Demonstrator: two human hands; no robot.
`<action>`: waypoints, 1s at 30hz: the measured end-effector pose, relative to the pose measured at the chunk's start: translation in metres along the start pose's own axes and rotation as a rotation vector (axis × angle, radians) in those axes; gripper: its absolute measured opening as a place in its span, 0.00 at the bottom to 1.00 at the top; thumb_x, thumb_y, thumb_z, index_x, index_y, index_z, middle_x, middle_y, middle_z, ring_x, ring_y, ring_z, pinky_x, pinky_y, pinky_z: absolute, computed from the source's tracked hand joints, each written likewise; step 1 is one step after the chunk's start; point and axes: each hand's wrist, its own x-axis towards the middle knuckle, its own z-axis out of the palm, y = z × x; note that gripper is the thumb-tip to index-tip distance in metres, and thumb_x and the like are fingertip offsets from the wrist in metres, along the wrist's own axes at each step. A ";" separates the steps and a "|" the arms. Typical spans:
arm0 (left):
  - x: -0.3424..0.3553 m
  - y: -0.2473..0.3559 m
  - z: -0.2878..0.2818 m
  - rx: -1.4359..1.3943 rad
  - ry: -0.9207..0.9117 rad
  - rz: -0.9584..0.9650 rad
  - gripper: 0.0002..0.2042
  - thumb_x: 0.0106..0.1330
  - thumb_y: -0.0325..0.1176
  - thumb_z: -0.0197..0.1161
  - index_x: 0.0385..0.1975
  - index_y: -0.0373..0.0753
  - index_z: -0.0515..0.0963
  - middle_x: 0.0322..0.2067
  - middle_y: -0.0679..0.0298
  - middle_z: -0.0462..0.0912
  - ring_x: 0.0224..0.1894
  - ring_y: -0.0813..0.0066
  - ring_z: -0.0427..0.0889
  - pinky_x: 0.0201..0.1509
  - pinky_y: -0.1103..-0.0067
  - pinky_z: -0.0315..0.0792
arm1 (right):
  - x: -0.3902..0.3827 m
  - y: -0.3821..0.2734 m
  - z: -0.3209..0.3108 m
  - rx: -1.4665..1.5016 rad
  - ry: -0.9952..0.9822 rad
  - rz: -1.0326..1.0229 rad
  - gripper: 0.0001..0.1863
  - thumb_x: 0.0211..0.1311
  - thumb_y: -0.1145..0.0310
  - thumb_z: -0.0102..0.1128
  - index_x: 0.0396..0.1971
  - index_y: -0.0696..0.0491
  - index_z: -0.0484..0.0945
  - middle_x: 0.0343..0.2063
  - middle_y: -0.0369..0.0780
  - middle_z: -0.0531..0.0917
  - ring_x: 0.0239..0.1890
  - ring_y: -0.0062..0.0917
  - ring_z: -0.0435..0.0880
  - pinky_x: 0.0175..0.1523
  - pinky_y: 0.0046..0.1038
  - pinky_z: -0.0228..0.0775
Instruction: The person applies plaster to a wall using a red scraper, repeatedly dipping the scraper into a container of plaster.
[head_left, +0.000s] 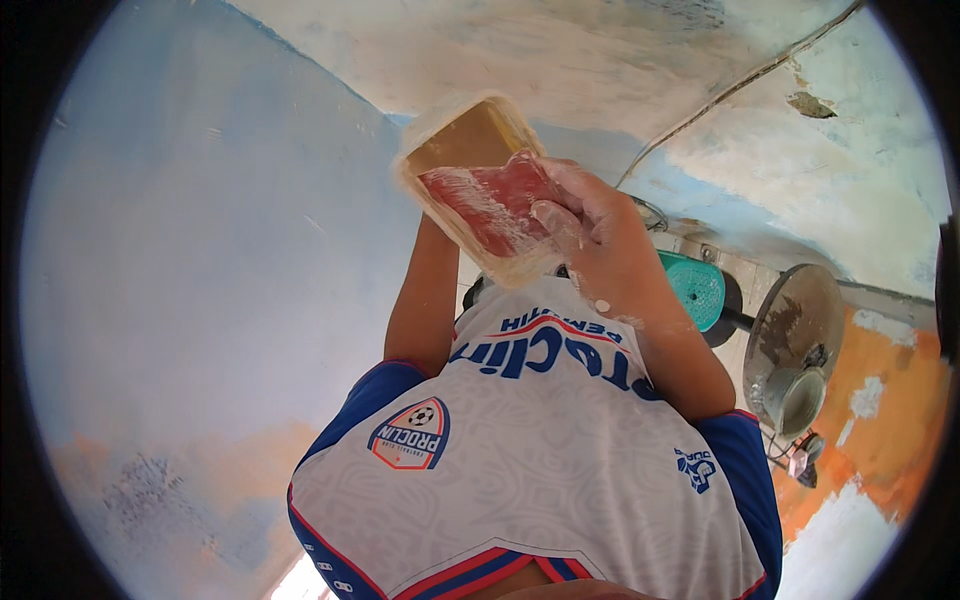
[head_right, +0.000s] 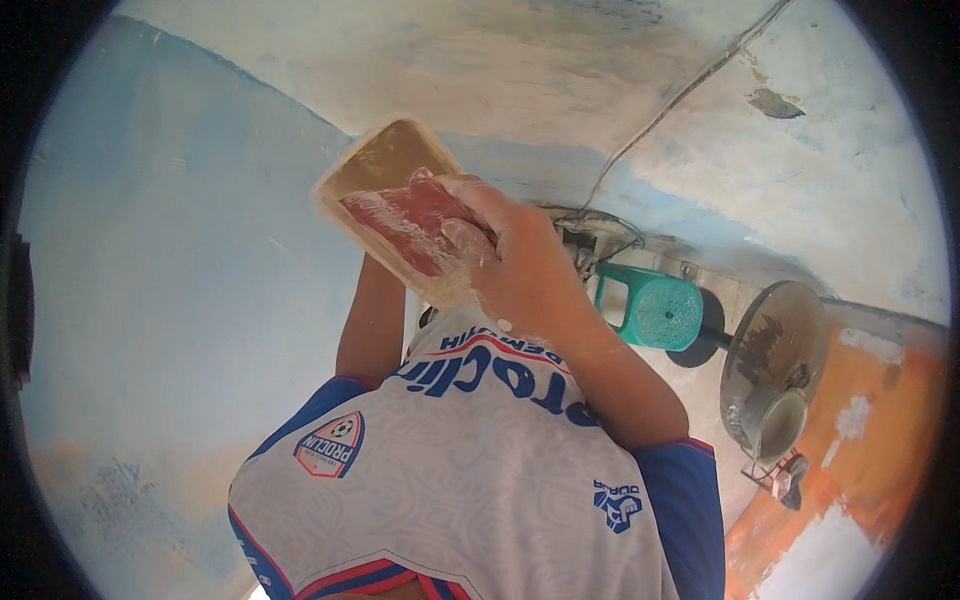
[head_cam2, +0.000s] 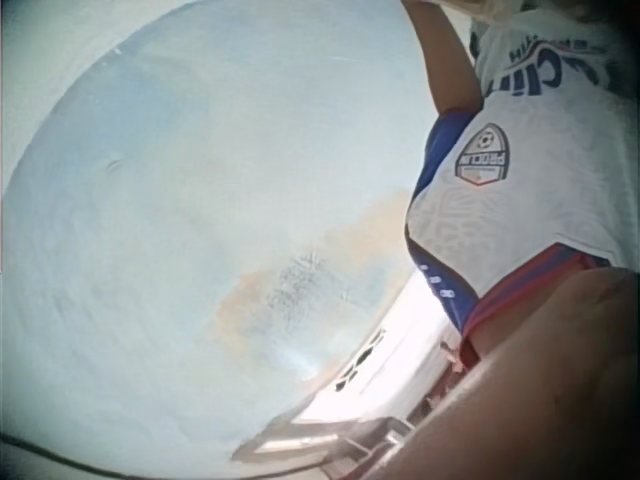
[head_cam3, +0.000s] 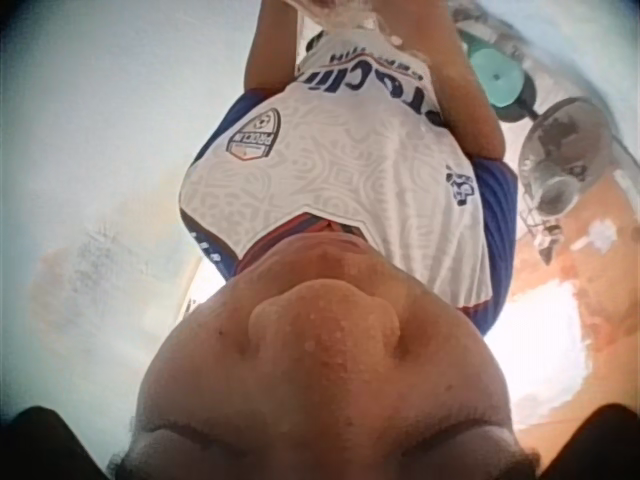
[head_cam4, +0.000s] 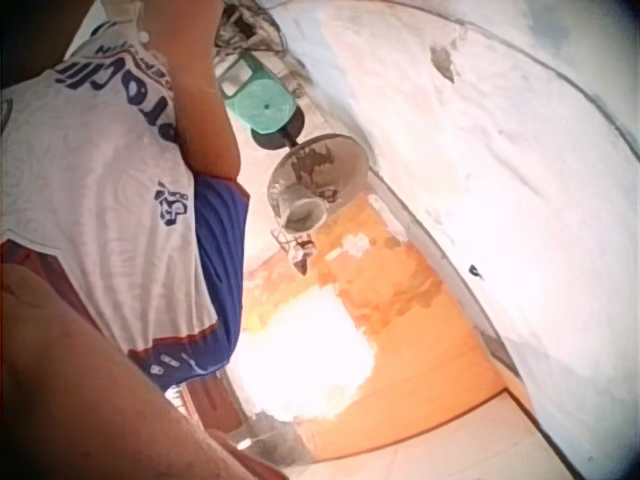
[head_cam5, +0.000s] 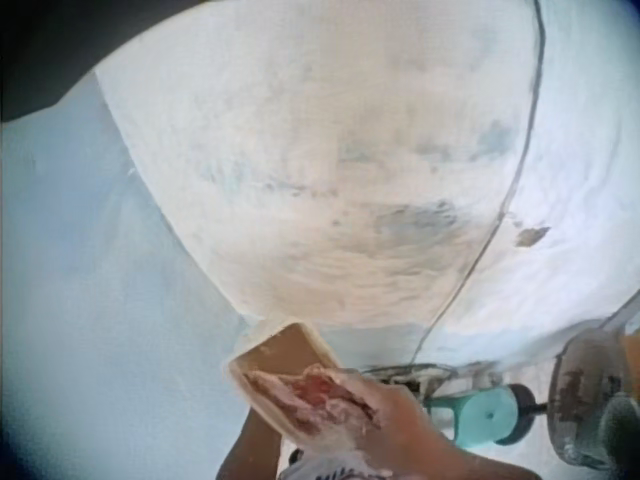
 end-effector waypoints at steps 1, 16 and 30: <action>-0.003 -0.005 0.002 0.002 0.003 0.006 0.45 0.68 0.75 0.43 0.73 0.43 0.63 0.67 0.58 0.72 0.66 0.60 0.73 0.70 0.63 0.69 | -0.002 0.001 -0.007 0.065 -0.019 0.045 0.20 0.71 0.78 0.53 0.62 0.59 0.74 0.47 0.52 0.86 0.47 0.30 0.87 0.56 0.28 0.75; -0.038 -0.019 0.015 -0.143 0.140 -0.138 0.44 0.69 0.74 0.43 0.70 0.41 0.66 0.64 0.57 0.76 0.65 0.60 0.75 0.68 0.63 0.72 | 0.014 0.043 -0.073 0.341 -0.202 0.303 0.25 0.74 0.73 0.56 0.69 0.57 0.67 0.46 0.41 0.87 0.41 0.18 0.86 0.44 0.20 0.77; -0.038 0.034 0.002 -0.024 0.220 -0.068 0.40 0.70 0.73 0.40 0.65 0.42 0.70 0.57 0.60 0.79 0.57 0.63 0.79 0.62 0.65 0.75 | 0.049 0.030 -0.018 0.317 -0.110 0.304 0.22 0.72 0.73 0.57 0.63 0.62 0.72 0.41 0.40 0.88 0.34 0.15 0.85 0.34 0.15 0.75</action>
